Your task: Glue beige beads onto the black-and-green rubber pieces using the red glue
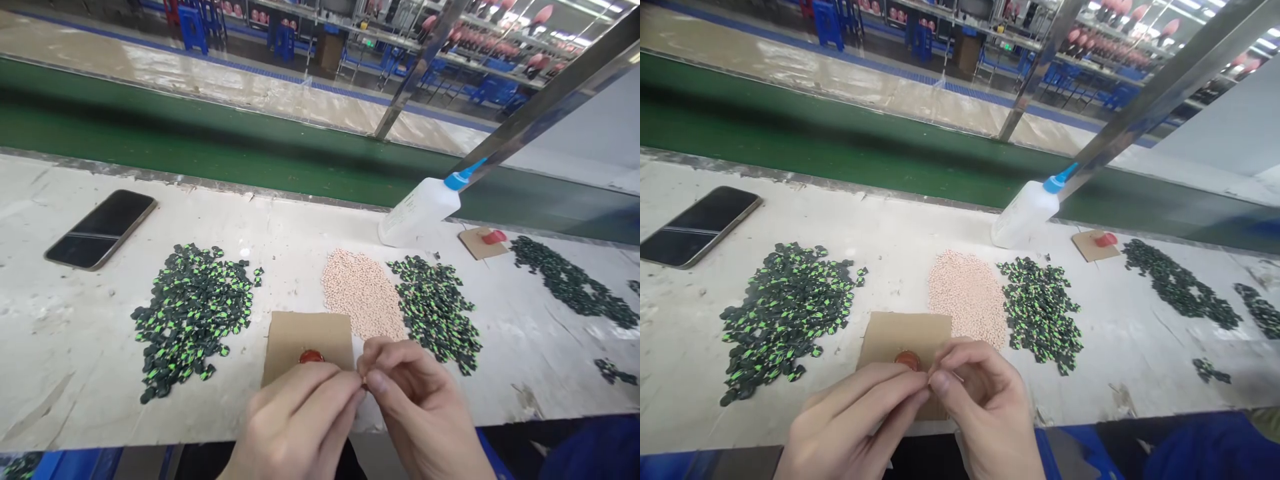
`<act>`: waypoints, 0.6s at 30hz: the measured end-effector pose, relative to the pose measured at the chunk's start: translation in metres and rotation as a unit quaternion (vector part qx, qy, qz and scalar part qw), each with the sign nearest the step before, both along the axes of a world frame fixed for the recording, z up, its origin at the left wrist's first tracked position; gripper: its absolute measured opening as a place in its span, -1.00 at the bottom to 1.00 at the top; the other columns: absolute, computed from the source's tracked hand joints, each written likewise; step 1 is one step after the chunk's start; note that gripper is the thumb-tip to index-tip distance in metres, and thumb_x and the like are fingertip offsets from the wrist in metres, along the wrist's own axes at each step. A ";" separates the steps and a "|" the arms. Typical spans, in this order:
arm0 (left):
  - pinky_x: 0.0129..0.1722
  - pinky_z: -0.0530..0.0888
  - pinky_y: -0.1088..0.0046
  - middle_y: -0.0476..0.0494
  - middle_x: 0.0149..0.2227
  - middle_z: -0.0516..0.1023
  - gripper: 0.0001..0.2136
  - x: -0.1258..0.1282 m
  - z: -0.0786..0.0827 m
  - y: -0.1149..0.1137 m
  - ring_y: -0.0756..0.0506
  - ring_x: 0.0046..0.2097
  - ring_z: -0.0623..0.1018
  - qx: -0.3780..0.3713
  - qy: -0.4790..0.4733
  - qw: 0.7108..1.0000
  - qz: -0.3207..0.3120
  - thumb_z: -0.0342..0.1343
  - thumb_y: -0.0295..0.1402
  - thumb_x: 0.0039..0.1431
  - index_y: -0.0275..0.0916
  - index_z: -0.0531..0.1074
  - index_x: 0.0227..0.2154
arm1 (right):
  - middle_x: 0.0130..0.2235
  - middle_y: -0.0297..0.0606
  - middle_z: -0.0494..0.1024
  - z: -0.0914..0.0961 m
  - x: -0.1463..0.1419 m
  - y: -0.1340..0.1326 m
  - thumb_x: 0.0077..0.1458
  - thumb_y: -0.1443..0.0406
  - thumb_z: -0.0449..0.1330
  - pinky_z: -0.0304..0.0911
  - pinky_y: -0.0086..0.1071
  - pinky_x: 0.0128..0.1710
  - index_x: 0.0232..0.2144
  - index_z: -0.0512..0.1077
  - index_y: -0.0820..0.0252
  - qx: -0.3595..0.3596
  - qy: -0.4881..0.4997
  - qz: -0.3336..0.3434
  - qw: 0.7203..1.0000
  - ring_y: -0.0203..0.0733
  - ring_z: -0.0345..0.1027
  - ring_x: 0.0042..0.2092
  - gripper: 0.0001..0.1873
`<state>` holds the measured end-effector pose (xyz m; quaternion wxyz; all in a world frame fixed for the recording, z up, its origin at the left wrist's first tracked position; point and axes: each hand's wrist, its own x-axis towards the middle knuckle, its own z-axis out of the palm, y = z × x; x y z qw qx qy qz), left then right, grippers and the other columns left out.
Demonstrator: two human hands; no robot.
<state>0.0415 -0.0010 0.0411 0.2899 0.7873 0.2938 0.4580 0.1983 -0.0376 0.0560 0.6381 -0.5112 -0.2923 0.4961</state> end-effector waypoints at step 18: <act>-0.65 0.38 0.62 0.01 -0.51 0.51 -0.82 -0.020 0.018 -0.006 0.10 -0.66 0.43 -0.592 -0.050 0.804 -0.035 0.25 -0.30 0.09 -0.15 0.69 -0.54 | -0.29 -0.28 0.71 -0.006 0.001 -0.023 0.18 0.43 0.37 0.58 -0.49 -0.31 -0.29 0.69 -0.08 0.018 -0.257 0.143 0.956 -0.21 0.64 -0.29 -0.78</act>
